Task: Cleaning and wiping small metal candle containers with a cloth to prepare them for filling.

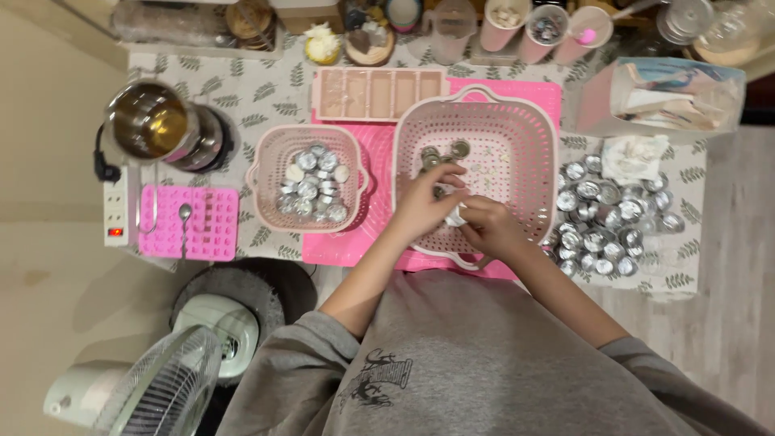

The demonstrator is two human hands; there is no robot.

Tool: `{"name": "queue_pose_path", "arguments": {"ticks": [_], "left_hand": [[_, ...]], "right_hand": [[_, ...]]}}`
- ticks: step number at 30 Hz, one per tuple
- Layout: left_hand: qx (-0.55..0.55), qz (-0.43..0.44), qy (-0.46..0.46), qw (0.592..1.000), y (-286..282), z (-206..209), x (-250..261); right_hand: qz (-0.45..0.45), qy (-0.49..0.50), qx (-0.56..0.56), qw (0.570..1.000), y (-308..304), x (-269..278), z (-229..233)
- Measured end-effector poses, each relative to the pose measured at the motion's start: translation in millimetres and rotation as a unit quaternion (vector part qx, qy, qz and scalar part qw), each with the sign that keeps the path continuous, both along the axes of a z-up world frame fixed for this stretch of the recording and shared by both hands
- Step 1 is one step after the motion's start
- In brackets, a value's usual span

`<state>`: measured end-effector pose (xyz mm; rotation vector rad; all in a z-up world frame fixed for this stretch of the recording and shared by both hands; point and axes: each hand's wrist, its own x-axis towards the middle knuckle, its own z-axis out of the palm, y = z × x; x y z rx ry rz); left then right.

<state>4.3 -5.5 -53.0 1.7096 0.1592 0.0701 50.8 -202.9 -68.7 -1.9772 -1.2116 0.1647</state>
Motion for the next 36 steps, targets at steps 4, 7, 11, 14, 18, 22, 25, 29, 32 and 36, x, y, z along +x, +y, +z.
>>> {"name": "queue_pose_path", "arguments": {"ticks": [4,7,11,14,18,22,25,29,32,36], "left_hand": [[0.020,0.015,-0.045,0.999,6.1,-55.1,5.2],[-0.071,0.057,-0.031,0.995,23.4,-80.3,3.3],[-0.108,0.095,0.037,0.989,55.5,-34.9,-25.8],[-0.035,0.172,0.035,0.984,92.3,-14.0,-46.6],[0.107,0.287,-0.026,0.951,162.3,-38.4,-76.2],[0.280,0.299,0.137,0.902,202.2,-43.3,-95.4],[0.433,0.221,0.094,0.869,211.6,-51.6,-94.8],[0.545,0.119,0.174,0.811,203.8,-38.2,-82.9],[0.569,0.109,0.203,0.789,205.1,-65.2,-79.2],[0.563,0.138,0.154,0.800,205.2,-66.7,-82.0]], "right_hand": [[0.028,-0.032,-0.018,0.999,8.0,-2.2,6.5],[0.025,-0.026,-0.016,0.999,11.7,-3.7,16.9],[-0.069,0.098,-0.013,0.993,14.8,-3.7,11.9],[-0.112,0.200,0.024,0.973,26.0,-1.8,5.3],[-0.156,0.394,0.097,0.900,52.9,-3.4,22.3],[-0.150,0.424,0.114,0.886,70.5,-3.6,30.8],[-0.138,0.435,0.106,0.884,78.0,-5.3,30.9],[-0.135,0.441,0.092,0.882,80.6,-5.4,21.7],[-0.140,0.444,0.084,0.881,80.9,-5.7,20.2],[-0.153,0.448,0.075,0.878,84.6,-5.2,26.5]]}}
